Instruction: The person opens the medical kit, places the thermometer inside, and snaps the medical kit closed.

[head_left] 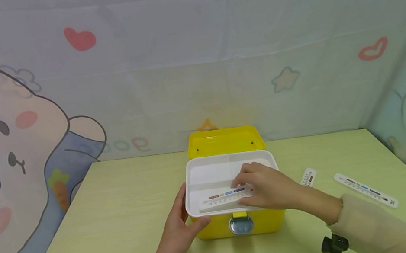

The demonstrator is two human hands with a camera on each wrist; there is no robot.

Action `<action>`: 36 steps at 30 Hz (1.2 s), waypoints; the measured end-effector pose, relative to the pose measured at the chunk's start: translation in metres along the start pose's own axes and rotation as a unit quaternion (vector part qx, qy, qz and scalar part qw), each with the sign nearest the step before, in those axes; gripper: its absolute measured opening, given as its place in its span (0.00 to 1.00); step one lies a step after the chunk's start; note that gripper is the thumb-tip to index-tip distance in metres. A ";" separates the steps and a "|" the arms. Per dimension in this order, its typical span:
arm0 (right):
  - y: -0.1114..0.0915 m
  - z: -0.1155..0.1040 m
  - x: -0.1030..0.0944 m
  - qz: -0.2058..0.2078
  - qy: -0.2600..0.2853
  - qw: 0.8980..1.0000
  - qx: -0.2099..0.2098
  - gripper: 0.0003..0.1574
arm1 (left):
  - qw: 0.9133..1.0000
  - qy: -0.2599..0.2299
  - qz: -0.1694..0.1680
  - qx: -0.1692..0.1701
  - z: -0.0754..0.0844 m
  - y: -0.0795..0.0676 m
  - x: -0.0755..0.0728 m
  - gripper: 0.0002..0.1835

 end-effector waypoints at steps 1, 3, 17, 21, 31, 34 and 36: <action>0.000 0.000 0.000 0.000 0.001 1.000 0.000 0.16 | 1.000 0.000 0.000 0.000 0.000 0.000 0.000 0.52; 0.000 -0.001 0.000 -0.001 0.001 1.000 0.000 0.16 | 1.000 0.000 0.000 0.000 0.000 0.000 0.000 0.52; 0.000 -0.002 -0.001 -0.016 0.024 0.999 0.023 0.17 | 1.000 0.000 0.000 0.002 0.000 -0.001 0.000 0.51; -0.003 -0.002 -0.002 -0.011 0.032 0.999 0.021 0.18 | 1.000 -0.002 -0.001 0.003 0.000 -0.001 0.000 0.51; -0.012 0.006 -0.011 0.021 0.016 1.000 0.017 0.20 | 1.000 -0.001 -0.001 0.004 0.000 0.000 -0.001 0.51; -0.014 0.010 -0.014 0.040 0.016 0.999 0.007 0.21 | 1.000 -0.001 -0.001 0.004 0.001 0.000 -0.001 0.50; -0.016 0.013 -0.017 0.048 0.020 0.999 0.006 0.22 | 1.000 -0.003 -0.001 0.003 0.001 0.000 -0.001 0.51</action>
Point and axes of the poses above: each hand's wrist, its own y-axis towards the middle knuckle, its own x-axis out of the palm, z = x × y, the point moved 1 cm from there along y, towards the middle knuckle, and after that the axes turned 3 degrees about -x, right-handed, at the moved point
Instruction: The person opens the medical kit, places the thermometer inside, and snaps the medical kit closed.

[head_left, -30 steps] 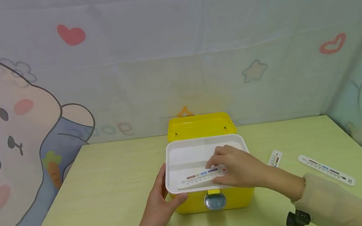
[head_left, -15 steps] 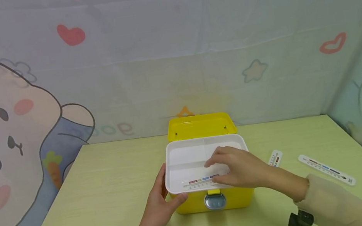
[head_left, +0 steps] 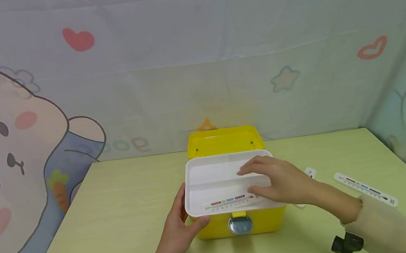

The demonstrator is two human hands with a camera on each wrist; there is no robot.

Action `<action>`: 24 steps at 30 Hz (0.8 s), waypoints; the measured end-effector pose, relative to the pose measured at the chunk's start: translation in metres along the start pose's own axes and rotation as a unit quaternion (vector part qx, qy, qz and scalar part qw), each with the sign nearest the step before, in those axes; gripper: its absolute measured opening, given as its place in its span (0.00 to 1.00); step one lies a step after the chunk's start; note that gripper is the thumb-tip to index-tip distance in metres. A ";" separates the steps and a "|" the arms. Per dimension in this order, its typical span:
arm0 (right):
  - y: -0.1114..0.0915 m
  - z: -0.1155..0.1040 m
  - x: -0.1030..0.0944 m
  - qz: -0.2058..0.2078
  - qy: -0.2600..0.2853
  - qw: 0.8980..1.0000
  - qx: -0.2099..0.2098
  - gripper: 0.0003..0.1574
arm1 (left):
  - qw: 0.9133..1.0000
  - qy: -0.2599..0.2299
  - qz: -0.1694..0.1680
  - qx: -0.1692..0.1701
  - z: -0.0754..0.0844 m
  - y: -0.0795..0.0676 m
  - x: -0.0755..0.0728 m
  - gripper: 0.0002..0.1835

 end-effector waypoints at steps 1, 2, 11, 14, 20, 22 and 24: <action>-0.001 0.001 -0.001 0.004 0.000 1.000 -0.001 0.22 | 1.000 -0.001 0.000 0.000 0.000 0.000 0.000 0.51; -0.001 0.003 -0.003 0.007 0.002 1.000 -0.002 0.22 | 1.000 -0.001 0.000 0.000 0.000 0.000 0.000 0.51; -0.011 0.021 -0.014 0.050 -0.002 0.999 0.006 0.24 | 1.000 0.002 0.001 0.000 -0.001 0.000 0.001 0.51; -0.015 0.028 -0.017 0.062 -0.005 0.998 0.009 0.25 | 1.000 0.000 0.000 0.000 -0.001 0.000 0.001 0.51; -0.022 0.039 -0.022 0.066 -0.014 0.997 0.024 0.26 | 1.000 0.000 0.001 0.002 -0.002 0.000 0.001 0.50; -0.025 0.044 -0.024 0.069 -0.018 0.997 0.025 0.28 | 1.000 0.002 0.002 0.002 -0.002 0.000 0.001 0.51; -0.027 0.050 -0.025 0.073 -0.017 0.997 0.025 0.29 | 1.000 0.003 0.002 0.002 -0.003 0.000 0.001 0.51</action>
Point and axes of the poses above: each hand's wrist, its own y-axis towards the middle knuckle, its own x-axis out of the palm, z = x × y, the point moved 1 cm from there along y, towards the middle knuckle, and after that the axes turned 3 degrees about -x, right-handed, at the moved point
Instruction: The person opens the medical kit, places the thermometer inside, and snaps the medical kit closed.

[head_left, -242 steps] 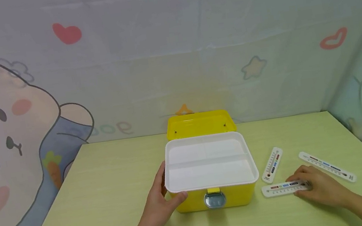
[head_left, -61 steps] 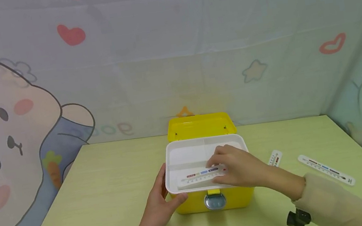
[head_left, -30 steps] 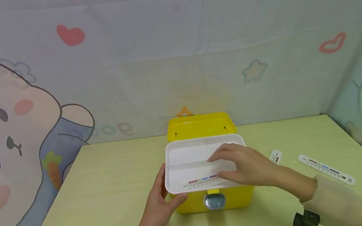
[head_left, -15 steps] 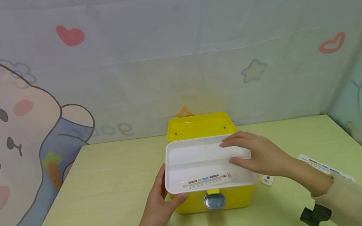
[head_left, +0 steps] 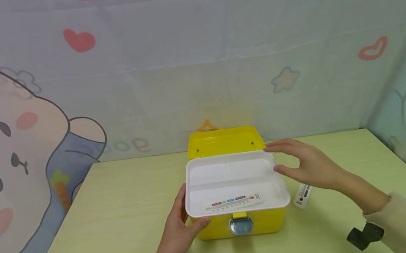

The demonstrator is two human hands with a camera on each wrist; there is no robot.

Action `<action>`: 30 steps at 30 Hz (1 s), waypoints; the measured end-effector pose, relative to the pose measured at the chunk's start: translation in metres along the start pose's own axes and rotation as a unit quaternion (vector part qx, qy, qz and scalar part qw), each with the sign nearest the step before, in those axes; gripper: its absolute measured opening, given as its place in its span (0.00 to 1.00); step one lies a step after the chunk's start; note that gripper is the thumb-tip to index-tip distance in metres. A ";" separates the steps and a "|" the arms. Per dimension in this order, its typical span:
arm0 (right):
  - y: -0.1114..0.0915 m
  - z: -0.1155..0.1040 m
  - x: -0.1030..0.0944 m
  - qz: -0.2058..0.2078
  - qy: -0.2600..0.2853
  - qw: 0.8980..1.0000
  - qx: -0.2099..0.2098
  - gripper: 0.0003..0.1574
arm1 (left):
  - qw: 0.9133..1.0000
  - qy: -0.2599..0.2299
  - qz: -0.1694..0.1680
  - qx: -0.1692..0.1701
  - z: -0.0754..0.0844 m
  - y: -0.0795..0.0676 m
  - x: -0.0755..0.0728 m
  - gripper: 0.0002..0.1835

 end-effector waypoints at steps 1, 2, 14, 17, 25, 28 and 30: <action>-0.001 0.003 -0.001 0.003 0.002 1.000 0.001 0.30 | 1.000 0.001 0.000 -0.001 0.000 0.000 0.000 0.51; -0.003 0.006 -0.001 0.005 0.003 1.000 0.002 0.30 | 1.000 0.001 0.000 -0.001 0.000 0.000 0.000 0.51; -0.023 0.041 0.001 0.016 0.006 1.000 0.022 0.30 | 1.000 0.001 0.001 0.000 0.001 0.000 0.000 0.51; -0.030 0.049 0.003 0.008 0.003 0.999 0.033 0.30 | 1.000 0.001 0.002 -0.001 0.001 0.000 0.000 0.51; -0.048 0.069 0.010 -0.030 0.020 0.996 0.075 0.32 | 1.000 0.004 0.002 -0.001 0.000 0.000 0.000 0.51; -0.054 0.074 0.012 -0.039 0.027 0.995 0.085 0.33 | 1.000 0.006 0.002 0.000 0.001 0.000 0.000 0.51; -0.057 0.078 0.014 -0.044 0.026 0.995 0.088 0.32 | 1.000 0.006 0.002 0.000 0.001 0.000 0.000 0.51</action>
Point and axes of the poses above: each hand's wrist, its own y-axis towards the middle knuckle, its own x-axis out of the palm, z = x × y, the point moved 1 cm from there along y, towards the middle knuckle, and after that the axes turned 3 degrees about -x, right-handed, at the moved point
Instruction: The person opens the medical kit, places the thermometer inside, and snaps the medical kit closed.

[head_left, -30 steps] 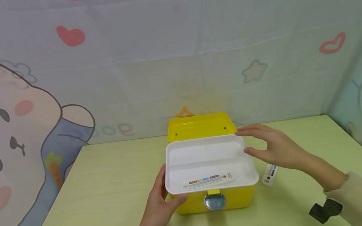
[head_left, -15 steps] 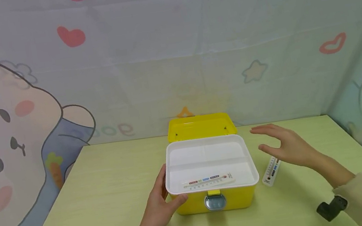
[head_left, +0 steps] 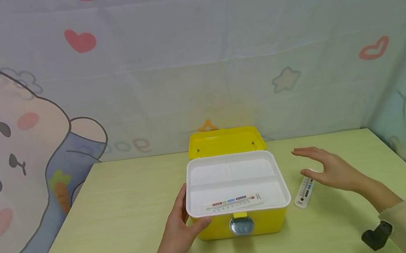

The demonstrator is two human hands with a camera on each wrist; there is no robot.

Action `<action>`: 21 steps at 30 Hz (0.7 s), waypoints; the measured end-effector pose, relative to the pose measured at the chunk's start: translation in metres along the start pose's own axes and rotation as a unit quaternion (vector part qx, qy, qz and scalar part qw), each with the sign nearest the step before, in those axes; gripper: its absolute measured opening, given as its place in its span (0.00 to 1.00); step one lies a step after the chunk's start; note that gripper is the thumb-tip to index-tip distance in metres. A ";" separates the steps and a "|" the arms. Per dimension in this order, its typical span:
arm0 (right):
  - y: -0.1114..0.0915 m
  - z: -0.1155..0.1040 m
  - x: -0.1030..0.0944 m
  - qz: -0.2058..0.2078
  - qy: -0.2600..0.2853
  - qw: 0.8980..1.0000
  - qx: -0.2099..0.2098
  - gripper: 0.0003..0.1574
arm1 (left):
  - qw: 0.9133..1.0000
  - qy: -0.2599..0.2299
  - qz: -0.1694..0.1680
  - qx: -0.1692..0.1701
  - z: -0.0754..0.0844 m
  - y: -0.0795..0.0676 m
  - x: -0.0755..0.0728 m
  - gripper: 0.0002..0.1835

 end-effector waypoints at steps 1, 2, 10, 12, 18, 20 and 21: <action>-0.001 0.002 0.001 -0.004 0.001 1.000 0.004 0.32 | 1.000 0.001 0.000 -0.001 0.000 0.000 0.000 0.51; -0.003 0.004 0.002 -0.007 0.001 1.000 0.006 0.32 | 1.000 0.001 0.000 -0.001 0.000 0.000 0.000 0.51; -0.014 0.023 0.014 -0.033 0.015 0.999 0.035 0.32 | 1.000 -0.002 -0.002 -0.001 0.000 0.000 0.000 0.50; -0.016 0.025 0.016 -0.043 0.016 0.998 0.046 0.32 | 1.000 -0.001 -0.003 -0.001 0.000 0.000 0.000 0.50; -0.023 0.030 0.023 -0.055 0.015 0.997 0.043 0.31 | 1.000 -0.005 -0.003 -0.003 0.000 0.000 0.000 0.51; -0.026 0.033 0.026 -0.054 0.008 0.998 0.027 0.31 | 1.000 -0.006 -0.003 -0.004 0.000 0.000 0.000 0.51; -0.027 0.034 0.028 -0.052 0.005 0.998 0.016 0.31 | 1.000 -0.006 -0.003 -0.004 0.000 0.000 0.000 0.51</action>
Point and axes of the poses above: each hand's wrist, its own y-axis towards the middle knuckle, its own x-axis out of the palm, z = x × y, the point moved 1 cm from there along y, towards the middle knuckle, and after that the axes turned 3 degrees about -x, right-handed, at the moved point
